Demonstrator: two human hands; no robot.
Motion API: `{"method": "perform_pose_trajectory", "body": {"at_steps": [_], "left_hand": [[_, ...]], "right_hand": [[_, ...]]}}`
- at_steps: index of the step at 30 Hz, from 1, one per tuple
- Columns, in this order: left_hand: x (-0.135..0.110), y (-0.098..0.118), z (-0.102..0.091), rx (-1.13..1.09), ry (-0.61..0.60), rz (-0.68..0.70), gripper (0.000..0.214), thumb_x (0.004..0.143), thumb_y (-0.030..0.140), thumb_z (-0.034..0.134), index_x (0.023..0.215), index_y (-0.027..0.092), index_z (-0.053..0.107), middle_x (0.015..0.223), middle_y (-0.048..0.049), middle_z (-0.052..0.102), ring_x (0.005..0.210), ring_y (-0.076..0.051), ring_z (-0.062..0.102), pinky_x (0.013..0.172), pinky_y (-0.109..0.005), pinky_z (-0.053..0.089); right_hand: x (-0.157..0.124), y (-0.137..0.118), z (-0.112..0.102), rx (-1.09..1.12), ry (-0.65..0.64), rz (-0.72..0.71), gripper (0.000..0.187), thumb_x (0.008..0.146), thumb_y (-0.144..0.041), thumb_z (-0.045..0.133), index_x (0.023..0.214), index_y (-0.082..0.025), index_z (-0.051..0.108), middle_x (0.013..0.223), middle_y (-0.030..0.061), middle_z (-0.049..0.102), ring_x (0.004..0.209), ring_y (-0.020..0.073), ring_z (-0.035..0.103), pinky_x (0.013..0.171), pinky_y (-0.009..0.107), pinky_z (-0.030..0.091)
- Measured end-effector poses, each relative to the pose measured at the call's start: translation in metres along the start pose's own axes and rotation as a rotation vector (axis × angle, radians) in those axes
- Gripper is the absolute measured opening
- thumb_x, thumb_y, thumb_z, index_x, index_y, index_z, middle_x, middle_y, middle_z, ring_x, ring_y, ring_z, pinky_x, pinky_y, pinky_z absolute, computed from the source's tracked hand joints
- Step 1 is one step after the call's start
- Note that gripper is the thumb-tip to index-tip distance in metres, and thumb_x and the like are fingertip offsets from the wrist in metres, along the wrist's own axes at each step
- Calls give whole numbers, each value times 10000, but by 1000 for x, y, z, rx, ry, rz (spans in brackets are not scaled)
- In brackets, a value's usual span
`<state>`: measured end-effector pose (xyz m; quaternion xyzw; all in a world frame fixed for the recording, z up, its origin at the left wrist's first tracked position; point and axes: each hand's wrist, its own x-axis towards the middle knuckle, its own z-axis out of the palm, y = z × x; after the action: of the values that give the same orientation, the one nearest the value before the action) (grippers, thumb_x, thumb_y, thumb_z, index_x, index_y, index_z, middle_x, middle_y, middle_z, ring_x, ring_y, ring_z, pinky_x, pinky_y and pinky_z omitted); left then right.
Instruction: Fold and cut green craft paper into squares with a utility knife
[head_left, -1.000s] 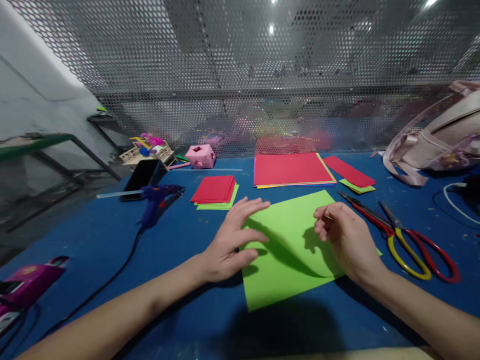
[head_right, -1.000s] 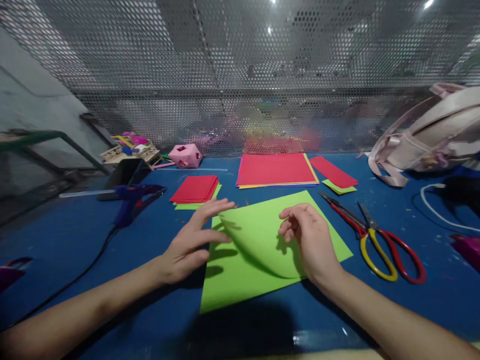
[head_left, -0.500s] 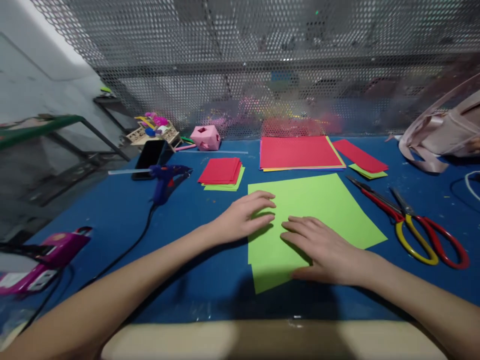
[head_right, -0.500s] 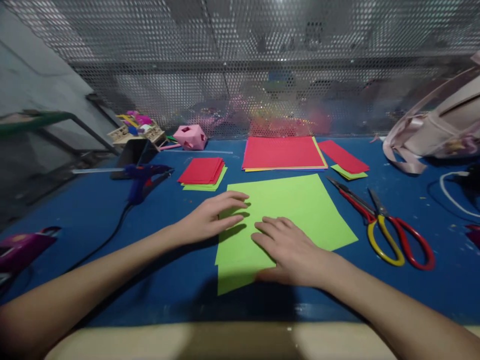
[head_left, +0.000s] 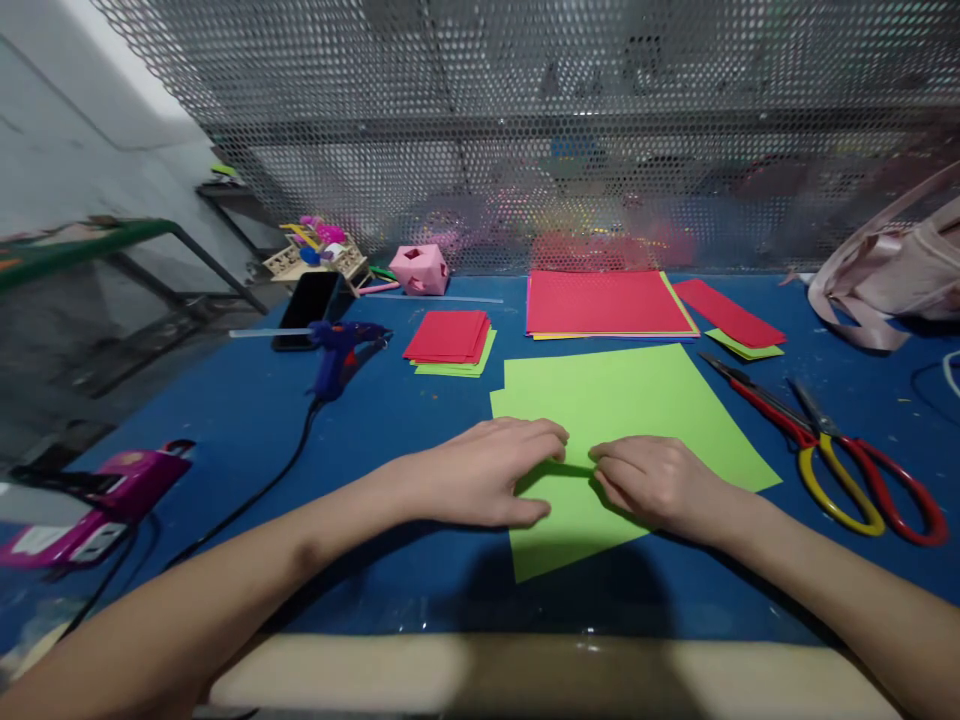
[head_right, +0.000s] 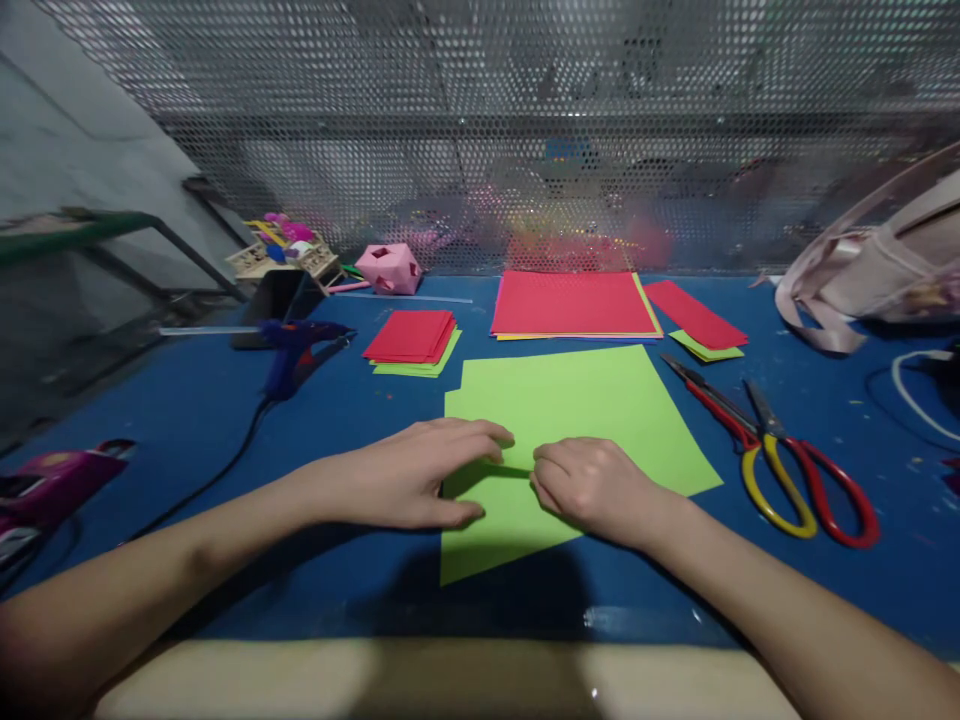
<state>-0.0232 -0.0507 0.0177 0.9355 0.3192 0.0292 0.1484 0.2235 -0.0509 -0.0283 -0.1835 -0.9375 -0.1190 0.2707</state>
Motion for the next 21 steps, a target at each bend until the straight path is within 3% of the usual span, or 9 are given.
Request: {"method": "perform_pose_trajectory", "body": {"at_steps": [2,4,11,14,16,18,21], "left_hand": [[-1,-2,-1,94,24,-15,213,844,219,595,1056,198,606,1222,-80,632,1067,-224,637,885,-312,490],[-1,-10,-3,159,53,-18,206,829,139,562,1013,207,627,1183,-64,653,1032,-209,649,860,-298,495],[-1,-56,-6,170,225,2,287,822,95,541,1020,240,688,1284,-41,634,1098,-195,635,857,-290,516],[6,-63,-1,138,269,-9,288,851,104,510,1046,219,687,1232,-60,668,1044,-191,668,835,-286,535],[12,-62,0,46,340,8,246,874,160,513,1058,189,674,1167,-77,701,1025,-192,682,840,-283,546],[16,-59,-4,-54,469,10,221,887,238,529,1040,164,671,1089,-90,729,1001,-199,693,852,-287,552],[18,-56,-18,-125,656,-49,264,897,317,536,1057,152,666,1084,-107,731,992,-211,697,878,-307,551]], "right_hand": [[3,-1,-4,-4,69,-2,123,911,-102,532,849,-134,633,824,81,738,698,153,673,652,275,561],[5,-2,-8,-4,122,-18,70,883,-91,571,868,-126,630,824,86,741,703,161,675,667,288,565],[6,-4,-14,-1,210,-5,73,847,-83,613,898,-135,614,823,81,744,675,150,663,630,277,543],[6,-4,-13,-3,168,-25,35,866,-137,612,900,-133,621,842,83,743,667,155,657,614,287,525],[6,-4,-12,-21,80,-32,133,901,-243,599,938,-120,634,905,105,744,726,183,675,639,316,530],[6,-3,-10,-58,3,-14,226,924,-302,570,995,-100,642,994,135,740,825,221,690,688,349,536],[6,-1,-7,-114,-8,41,234,932,-231,530,1089,-94,635,1119,156,717,970,253,676,795,388,531]]}}
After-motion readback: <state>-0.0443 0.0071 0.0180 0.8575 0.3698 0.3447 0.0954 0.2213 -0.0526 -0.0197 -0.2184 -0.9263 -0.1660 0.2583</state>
